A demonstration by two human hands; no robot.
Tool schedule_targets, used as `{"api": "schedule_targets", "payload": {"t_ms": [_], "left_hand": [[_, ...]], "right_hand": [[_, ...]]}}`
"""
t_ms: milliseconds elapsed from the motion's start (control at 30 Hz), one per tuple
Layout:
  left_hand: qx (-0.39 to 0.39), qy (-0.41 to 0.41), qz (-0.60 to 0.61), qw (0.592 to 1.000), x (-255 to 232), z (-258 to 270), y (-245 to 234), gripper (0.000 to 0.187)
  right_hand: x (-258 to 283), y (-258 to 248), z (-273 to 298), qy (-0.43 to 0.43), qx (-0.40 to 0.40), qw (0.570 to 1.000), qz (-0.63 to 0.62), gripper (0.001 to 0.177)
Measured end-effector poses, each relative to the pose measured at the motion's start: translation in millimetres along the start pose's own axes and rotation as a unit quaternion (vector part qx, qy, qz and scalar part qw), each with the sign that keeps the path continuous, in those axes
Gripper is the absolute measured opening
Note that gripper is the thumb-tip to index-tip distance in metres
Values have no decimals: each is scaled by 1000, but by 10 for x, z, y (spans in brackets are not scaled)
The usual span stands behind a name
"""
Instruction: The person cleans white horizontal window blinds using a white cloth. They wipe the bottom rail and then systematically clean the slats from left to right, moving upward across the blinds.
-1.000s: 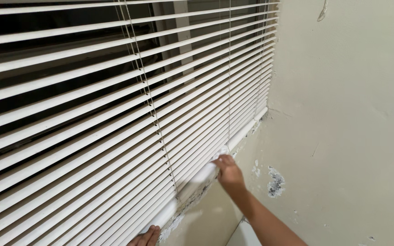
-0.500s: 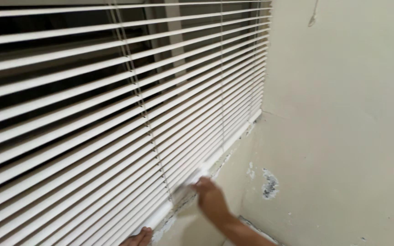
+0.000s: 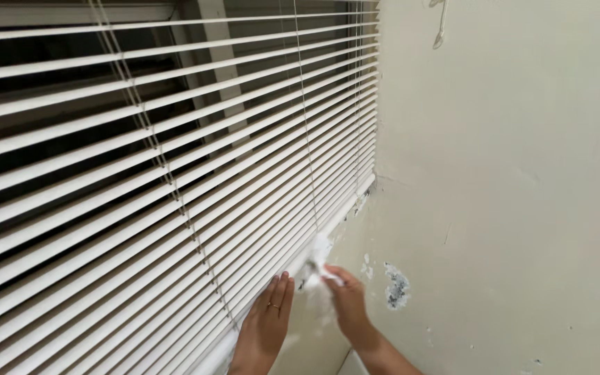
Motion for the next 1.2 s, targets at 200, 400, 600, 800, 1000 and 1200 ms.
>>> {"api": "schedule_targets", "payload": {"t_ms": [200,400,600,800,1000,1200], "left_hand": [[78,-25,5,997,141,131,347,60],[85,22,3,996,164,174,488,63],[68,21,11,997,145,140,491,61],[46,37,6,998,137,122,469,55],[79,18,22,996,156,132,541,58],[91,-1,18,996,150,148,582,62]], "right_hand": [[794,-237,-255,-223,-86,964,119,36],[1010,387,-444,-273,-38,857,435,37],[1060,226,-987,-328,-100,793,503,40],[1396,-114,-1562,-335,-156,768,523,46],[1572,-187,-1754,-283,-184,781,526,38],[1395,-90,-1336,-330,-188,791,479,40]]}}
Point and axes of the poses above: each hand's wrist, its own z-axis away from the middle knuckle, its own y-axis out of the palm, x = y × z, the point moved 8 cm from there along -z, towards the middle knuckle, and after that the axes turned 14 degrees about y, right-handed, at the moved point
